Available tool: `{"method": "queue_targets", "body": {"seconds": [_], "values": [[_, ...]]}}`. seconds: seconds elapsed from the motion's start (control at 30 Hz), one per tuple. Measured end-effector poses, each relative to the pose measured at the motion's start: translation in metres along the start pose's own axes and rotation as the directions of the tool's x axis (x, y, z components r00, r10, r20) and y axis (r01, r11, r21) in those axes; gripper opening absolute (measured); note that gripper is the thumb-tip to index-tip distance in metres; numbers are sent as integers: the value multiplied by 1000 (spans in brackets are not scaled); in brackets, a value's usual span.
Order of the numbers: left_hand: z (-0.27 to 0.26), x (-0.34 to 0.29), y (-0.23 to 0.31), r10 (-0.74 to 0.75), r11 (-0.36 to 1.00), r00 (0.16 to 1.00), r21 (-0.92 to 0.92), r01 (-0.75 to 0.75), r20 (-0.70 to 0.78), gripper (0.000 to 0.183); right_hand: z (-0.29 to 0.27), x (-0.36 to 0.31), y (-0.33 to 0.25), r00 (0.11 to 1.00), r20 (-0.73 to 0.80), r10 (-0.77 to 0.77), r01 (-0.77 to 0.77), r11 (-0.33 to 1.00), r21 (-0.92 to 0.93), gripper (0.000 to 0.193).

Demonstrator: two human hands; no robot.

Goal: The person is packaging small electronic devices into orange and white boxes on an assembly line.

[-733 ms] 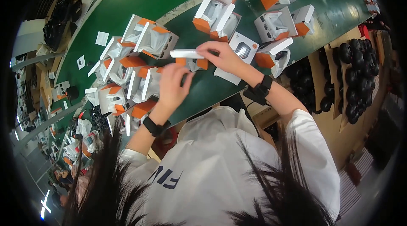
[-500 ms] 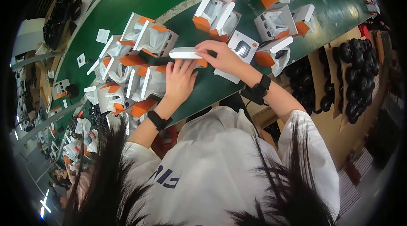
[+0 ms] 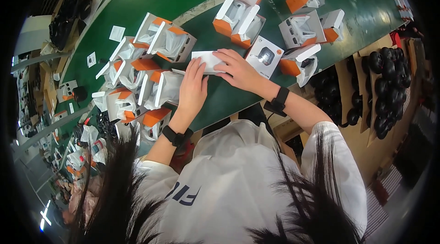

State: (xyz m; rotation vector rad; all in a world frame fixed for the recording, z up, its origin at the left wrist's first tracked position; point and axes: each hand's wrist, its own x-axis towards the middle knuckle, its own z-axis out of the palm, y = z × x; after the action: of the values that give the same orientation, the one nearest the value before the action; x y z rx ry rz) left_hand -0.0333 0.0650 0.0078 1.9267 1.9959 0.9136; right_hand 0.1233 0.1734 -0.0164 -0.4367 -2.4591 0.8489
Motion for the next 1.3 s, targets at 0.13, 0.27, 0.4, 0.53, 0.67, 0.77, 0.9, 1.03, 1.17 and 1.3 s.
{"method": "queue_targets", "body": {"seconds": [0.13,0.27,0.4,0.53,0.67,0.77,0.9,1.03,1.17,1.3], "values": [[-15,23,1,32,977,988,203,-63,154,36,-9,2,8,1000,16,23,-25,993,113,22],[-13,17,-22,55,998,964,17,-61,261,22,1,-7,6,1000,15,-24,24,999,29,24],[-5,12,-27,69,997,974,-32,-64,218,17,6,-12,3,1000,-2,2,-2,1000,14,18],[1,3,-18,167,974,976,131,-186,142,23,4,-6,1,1000,16,-26,28,995,-91,17],[0,-6,-13,124,955,970,241,-174,207,29,6,2,-13,988,11,152,-153,987,41,48],[-1,-10,-23,135,959,967,218,-183,215,29,17,13,-12,958,178,224,-195,966,-168,60],[-24,12,7,192,981,977,7,-193,97,28,-35,32,-32,921,245,302,-326,943,65,75],[-60,30,55,247,945,931,-148,-293,-267,34,-180,69,-40,902,334,275,-308,950,49,83],[-37,25,95,115,877,986,-453,-159,-124,30,-321,125,4,847,388,364,-378,925,-42,95],[-12,24,120,154,916,974,-346,-204,-165,32,-324,184,175,955,208,211,-115,910,-399,86]]}}
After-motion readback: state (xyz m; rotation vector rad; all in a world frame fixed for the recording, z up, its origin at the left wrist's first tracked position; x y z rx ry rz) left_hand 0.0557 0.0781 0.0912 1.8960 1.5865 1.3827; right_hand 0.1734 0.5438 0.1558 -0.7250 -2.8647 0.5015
